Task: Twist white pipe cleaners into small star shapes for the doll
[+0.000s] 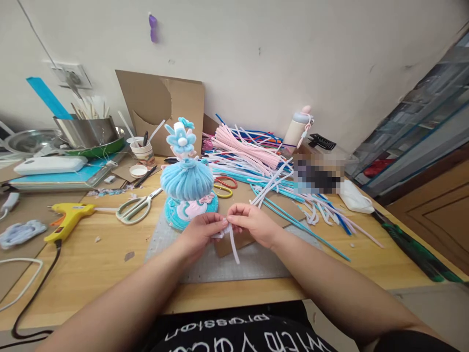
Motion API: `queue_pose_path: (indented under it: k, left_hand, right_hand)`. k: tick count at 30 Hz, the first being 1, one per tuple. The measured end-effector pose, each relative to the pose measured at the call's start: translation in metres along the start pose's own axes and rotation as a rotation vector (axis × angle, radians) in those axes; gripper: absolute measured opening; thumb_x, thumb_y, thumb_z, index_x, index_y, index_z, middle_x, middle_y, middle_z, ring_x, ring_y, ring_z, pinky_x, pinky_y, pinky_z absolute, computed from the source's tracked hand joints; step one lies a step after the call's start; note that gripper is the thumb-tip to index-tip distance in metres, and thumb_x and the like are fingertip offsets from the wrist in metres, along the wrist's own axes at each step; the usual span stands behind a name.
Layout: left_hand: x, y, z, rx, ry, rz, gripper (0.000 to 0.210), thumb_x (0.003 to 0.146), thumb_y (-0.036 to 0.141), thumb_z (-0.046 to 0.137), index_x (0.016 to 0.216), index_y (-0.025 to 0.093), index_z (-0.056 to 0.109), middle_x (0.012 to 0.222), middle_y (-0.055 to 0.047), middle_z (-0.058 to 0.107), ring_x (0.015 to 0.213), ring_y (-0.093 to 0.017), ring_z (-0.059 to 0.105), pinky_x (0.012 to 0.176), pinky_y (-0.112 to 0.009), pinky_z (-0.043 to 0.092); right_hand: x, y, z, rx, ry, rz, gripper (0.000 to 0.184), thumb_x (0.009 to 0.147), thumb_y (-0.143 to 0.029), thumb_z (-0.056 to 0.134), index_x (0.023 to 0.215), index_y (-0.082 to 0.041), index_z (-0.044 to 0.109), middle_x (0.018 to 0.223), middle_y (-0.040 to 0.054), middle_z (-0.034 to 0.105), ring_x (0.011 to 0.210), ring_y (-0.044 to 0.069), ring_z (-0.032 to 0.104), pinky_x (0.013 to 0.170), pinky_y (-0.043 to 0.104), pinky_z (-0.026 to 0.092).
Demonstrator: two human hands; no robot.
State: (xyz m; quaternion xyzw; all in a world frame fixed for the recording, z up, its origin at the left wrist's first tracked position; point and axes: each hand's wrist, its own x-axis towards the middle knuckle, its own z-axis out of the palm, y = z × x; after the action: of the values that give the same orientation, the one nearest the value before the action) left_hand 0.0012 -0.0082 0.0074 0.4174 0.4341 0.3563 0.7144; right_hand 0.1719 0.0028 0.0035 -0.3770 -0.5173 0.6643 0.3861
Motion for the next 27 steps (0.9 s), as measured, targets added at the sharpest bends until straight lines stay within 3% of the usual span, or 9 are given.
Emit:
queue_pose_path:
  k: [5,9,11,15,21,27]
  left_hand:
    - [0.002,-0.006,0.000,-0.040,0.001,0.069,0.024,0.067,0.033,0.073,0.072,0.013,0.061,0.065,0.001,0.056,0.058,-0.007,0.047,0.054,-0.019,0.034]
    - [0.001,-0.004,0.003,-0.150,0.066,0.116,0.025,0.064,0.031,0.075,0.071,0.013,0.058,0.063,0.001,0.057,0.059,-0.008,0.049,0.057,-0.020,0.037]
    - [0.000,-0.003,0.004,-0.174,0.043,0.120,0.024,0.065,0.030,0.074,0.072,0.014,0.057,0.063,0.002,0.057,0.058,-0.008,0.049,0.056,-0.020,0.037]
    - [-0.002,-0.004,0.005,-0.115,-0.070,0.072,0.022,0.070,0.030,0.072,0.073,0.014,0.057,0.064,0.001,0.057,0.059,-0.008,0.050,0.055,-0.019,0.036]
    - [-0.001,-0.005,0.002,-0.042,-0.061,0.052,0.026,0.071,0.036,0.071,0.074,0.011,0.064,0.064,-0.001,0.058,0.058,-0.008,0.050,0.055,-0.018,0.037]
    - [-0.005,0.000,0.002,-0.144,-0.134,-0.025,0.022,0.069,0.030,0.074,0.069,0.011,0.064,0.060,0.000,0.057,0.053,-0.006,0.050,0.052,-0.017,0.037]
  right_hand:
    - [0.000,0.002,0.002,0.003,0.069,0.007,0.024,0.070,-0.035,0.071,0.071,-0.014,0.059,0.060,-0.0024,0.058,0.053,0.007,0.050,0.054,0.021,0.036]
    - [0.001,0.003,0.004,0.040,0.154,-0.052,0.026,0.070,-0.037,0.071,0.074,-0.016,0.058,0.062,-0.0035,0.058,0.057,0.008,0.051,0.058,0.022,0.039]
    - [0.001,0.003,0.005,0.011,0.164,-0.086,0.026,0.071,-0.038,0.071,0.074,-0.016,0.057,0.062,-0.0036,0.057,0.057,0.008,0.051,0.059,0.023,0.040]
    - [-0.001,0.002,0.008,-0.077,0.129,-0.134,0.025,0.073,-0.037,0.069,0.072,-0.016,0.057,0.062,-0.0031,0.056,0.057,0.009,0.050,0.059,0.024,0.040]
    - [-0.001,0.003,0.007,-0.108,0.143,-0.158,0.024,0.075,-0.038,0.067,0.074,-0.016,0.057,0.063,-0.0024,0.056,0.059,0.010,0.051,0.060,0.024,0.041]
    - [0.000,-0.005,-0.008,-0.189,-0.039,-0.176,0.023,0.074,-0.036,0.069,0.078,-0.016,0.060,0.071,0.0001,0.058,0.065,0.011,0.054,0.065,0.026,0.043]
